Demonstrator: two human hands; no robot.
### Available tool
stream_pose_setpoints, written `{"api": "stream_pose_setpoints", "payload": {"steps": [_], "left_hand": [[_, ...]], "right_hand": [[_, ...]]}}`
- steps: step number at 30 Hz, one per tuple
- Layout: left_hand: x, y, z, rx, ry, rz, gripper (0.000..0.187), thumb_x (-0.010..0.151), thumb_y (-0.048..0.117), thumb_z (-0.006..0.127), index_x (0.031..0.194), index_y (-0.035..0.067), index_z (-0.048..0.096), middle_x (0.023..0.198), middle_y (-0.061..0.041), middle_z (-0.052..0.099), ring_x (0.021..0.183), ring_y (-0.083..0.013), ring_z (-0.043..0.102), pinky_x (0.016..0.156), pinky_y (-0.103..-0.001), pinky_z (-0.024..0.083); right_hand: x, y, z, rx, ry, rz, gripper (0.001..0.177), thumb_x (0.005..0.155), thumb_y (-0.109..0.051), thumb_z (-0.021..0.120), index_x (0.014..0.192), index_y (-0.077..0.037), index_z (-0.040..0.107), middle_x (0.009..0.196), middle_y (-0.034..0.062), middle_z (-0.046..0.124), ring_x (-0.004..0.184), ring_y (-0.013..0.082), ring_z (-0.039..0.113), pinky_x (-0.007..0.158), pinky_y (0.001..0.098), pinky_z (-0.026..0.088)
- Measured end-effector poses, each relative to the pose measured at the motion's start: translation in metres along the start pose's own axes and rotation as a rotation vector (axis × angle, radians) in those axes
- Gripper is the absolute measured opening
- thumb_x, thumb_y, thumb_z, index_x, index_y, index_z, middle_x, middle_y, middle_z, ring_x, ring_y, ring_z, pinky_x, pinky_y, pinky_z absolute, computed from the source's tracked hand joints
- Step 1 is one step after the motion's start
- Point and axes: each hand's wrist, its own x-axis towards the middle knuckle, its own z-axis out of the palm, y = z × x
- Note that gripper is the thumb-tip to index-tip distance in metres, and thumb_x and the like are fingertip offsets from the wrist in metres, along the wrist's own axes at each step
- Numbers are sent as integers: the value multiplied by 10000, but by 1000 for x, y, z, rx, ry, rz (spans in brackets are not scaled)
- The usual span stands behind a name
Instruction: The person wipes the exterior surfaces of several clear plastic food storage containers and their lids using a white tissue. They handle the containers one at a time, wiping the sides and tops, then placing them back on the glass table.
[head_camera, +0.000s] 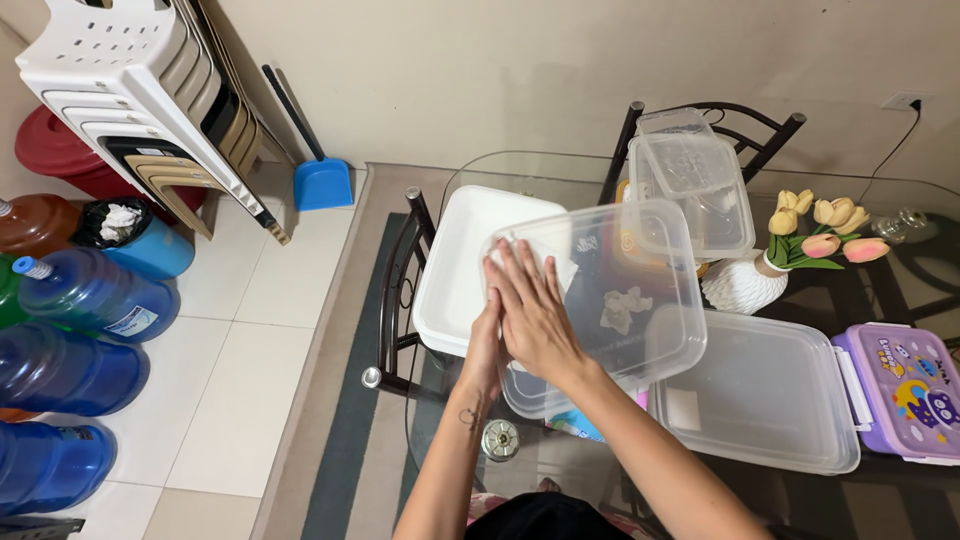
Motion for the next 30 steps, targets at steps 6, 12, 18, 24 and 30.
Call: {"api": "stream_pose_setpoints", "payload": {"steps": [6, 12, 18, 24, 30], "left_hand": [[3, -12, -16, -51, -71, 135, 809, 1064, 607, 361, 1528, -55, 387, 1531, -273, 477, 1388, -339, 507, 1110, -430, 470], [-21, 12, -21, -9, -114, 129, 901, 936, 715, 345, 1542, 49, 380, 1418, -255, 582, 1266, -376, 613, 968, -482, 567], [-16, 23, -10, 62, -175, 108, 871, 948, 686, 357, 1537, 46, 397, 1431, -247, 592, 1283, -389, 617, 986, -535, 557], [-1, 34, -10, 111, 46, 103, 889, 926, 728, 296, 1584, 142, 412, 1517, -150, 515, 1348, -305, 506, 1029, -498, 459], [-24, 66, -33, -54, -6, 223, 879, 909, 751, 315, 1521, 125, 394, 1414, -242, 605, 1264, -375, 628, 972, -520, 555]], "right_hand": [[-2, 2, 17, 13, 20, -2, 612, 1013, -103, 428, 1610, -54, 305, 1700, 153, 231, 1578, 291, 210, 1279, 596, 100], [-2, 72, 1, 76, 240, 333, 504, 1077, -104, 400, 1564, 26, 370, 1641, 212, 369, 1549, 352, 308, 1282, 532, 179], [5, 51, -5, 292, 123, 754, 519, 1038, -96, 440, 1556, -76, 426, 1455, 279, 521, 1328, 393, 526, 1123, 439, 451], [-35, -8, 20, 89, 169, 14, 535, 995, -19, 466, 1519, 59, 392, 1593, 276, 392, 1497, 415, 361, 1230, 515, 263], [-40, 70, -10, 304, 217, 498, 592, 1044, -39, 399, 1604, 26, 218, 1666, 248, 267, 1401, 360, 428, 1154, 382, 392]]}}
